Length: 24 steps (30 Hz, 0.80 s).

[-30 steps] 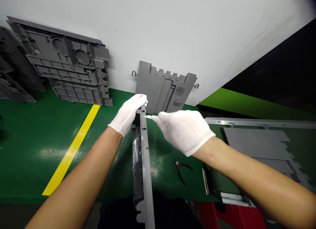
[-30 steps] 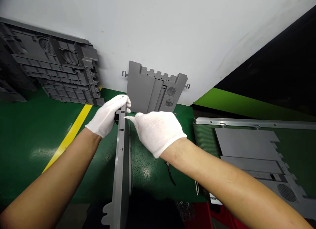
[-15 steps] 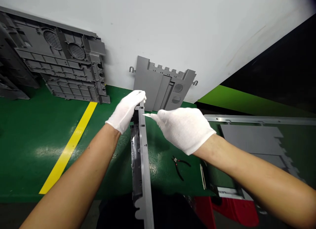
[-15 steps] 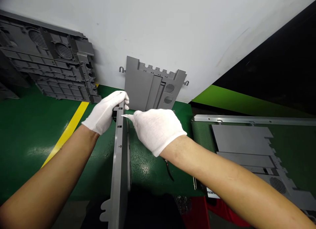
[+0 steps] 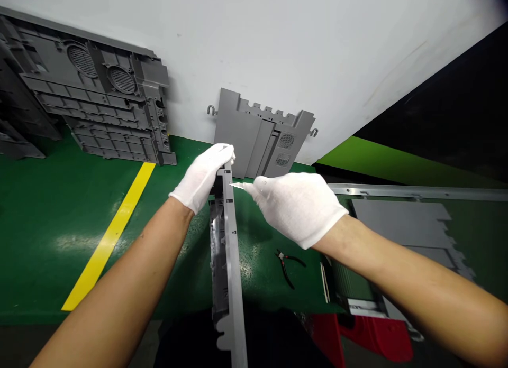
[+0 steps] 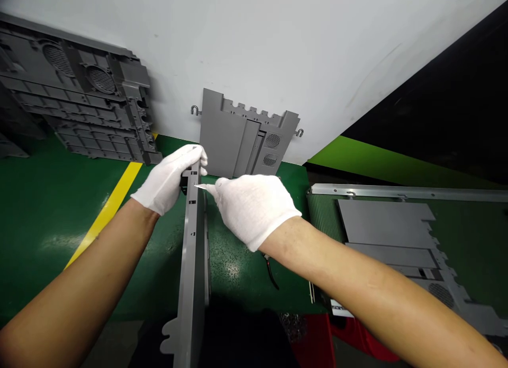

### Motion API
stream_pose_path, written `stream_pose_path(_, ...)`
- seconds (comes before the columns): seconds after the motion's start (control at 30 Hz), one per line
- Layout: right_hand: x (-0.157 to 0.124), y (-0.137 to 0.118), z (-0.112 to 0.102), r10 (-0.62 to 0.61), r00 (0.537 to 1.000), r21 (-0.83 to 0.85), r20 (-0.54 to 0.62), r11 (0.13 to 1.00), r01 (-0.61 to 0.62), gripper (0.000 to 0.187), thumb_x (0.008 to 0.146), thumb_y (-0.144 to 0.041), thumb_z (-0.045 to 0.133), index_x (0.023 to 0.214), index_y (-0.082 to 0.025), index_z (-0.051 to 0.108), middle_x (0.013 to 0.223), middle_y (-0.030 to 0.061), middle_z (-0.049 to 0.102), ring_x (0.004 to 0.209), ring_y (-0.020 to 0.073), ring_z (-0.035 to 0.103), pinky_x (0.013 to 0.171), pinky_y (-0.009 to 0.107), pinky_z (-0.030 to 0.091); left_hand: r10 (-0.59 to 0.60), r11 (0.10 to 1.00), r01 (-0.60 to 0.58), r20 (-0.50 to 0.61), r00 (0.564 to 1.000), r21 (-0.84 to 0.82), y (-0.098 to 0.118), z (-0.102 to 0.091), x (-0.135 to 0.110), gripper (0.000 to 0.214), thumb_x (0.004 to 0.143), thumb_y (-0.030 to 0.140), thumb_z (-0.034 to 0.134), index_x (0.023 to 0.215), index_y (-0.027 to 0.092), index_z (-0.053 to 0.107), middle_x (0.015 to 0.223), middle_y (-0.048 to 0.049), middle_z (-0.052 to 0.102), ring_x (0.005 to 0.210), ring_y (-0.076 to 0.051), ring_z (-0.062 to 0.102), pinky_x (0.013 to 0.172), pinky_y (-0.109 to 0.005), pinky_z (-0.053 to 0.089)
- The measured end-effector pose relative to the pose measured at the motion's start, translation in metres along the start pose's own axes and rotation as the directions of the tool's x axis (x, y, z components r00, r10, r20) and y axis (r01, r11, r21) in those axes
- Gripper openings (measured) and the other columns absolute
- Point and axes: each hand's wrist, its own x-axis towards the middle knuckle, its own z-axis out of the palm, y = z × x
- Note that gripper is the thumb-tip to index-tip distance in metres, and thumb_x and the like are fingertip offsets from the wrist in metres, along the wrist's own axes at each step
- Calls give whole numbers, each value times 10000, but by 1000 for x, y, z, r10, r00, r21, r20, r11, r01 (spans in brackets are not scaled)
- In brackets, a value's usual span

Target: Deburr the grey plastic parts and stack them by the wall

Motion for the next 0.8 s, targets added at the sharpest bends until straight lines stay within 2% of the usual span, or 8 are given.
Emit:
stream_pose_path(0.47,-1,2,-3,-17,1000,-18,-10,1000,16,616,1040,-554,224,824,-187,670,526,38,566,500,183,570,533,276,324,18,1000,-18,12,1000,24,1,1,-1,244,934,418,528,825,202,563,867,-7,567,799,-156,535,725,-285,389)
stream_pose_path(0.6,2,4,-3,-23,999,10,-31,1000,23,594,1031,-563,260,808,-203,676,544,38,573,532,189,575,544,276,325,8,1000,-8,17,1000,28,0,0,-1,244,932,427,529,834,207,567,880,-5,571,801,-158,530,736,-290,396)
stream_pose_path(0.7,4,11,-5,-60,998,133,16,989,57,574,1015,-580,322,744,-207,664,564,28,576,548,169,553,545,268,322,0,1000,-1,20,1000,30,-1,-1,1,251,927,445,534,847,210,573,891,-6,578,807,-162,532,755,-294,407)
stream_pose_path(0.8,1,25,-6,-184,971,407,151,907,108,566,977,-623,405,666,-206,628,542,-12,527,511,133,476,522,267,317,11,999,-12,10,1000,37,-3,-3,3,265,918,462,546,850,208,580,901,-11,593,820,-166,540,787,-296,419)
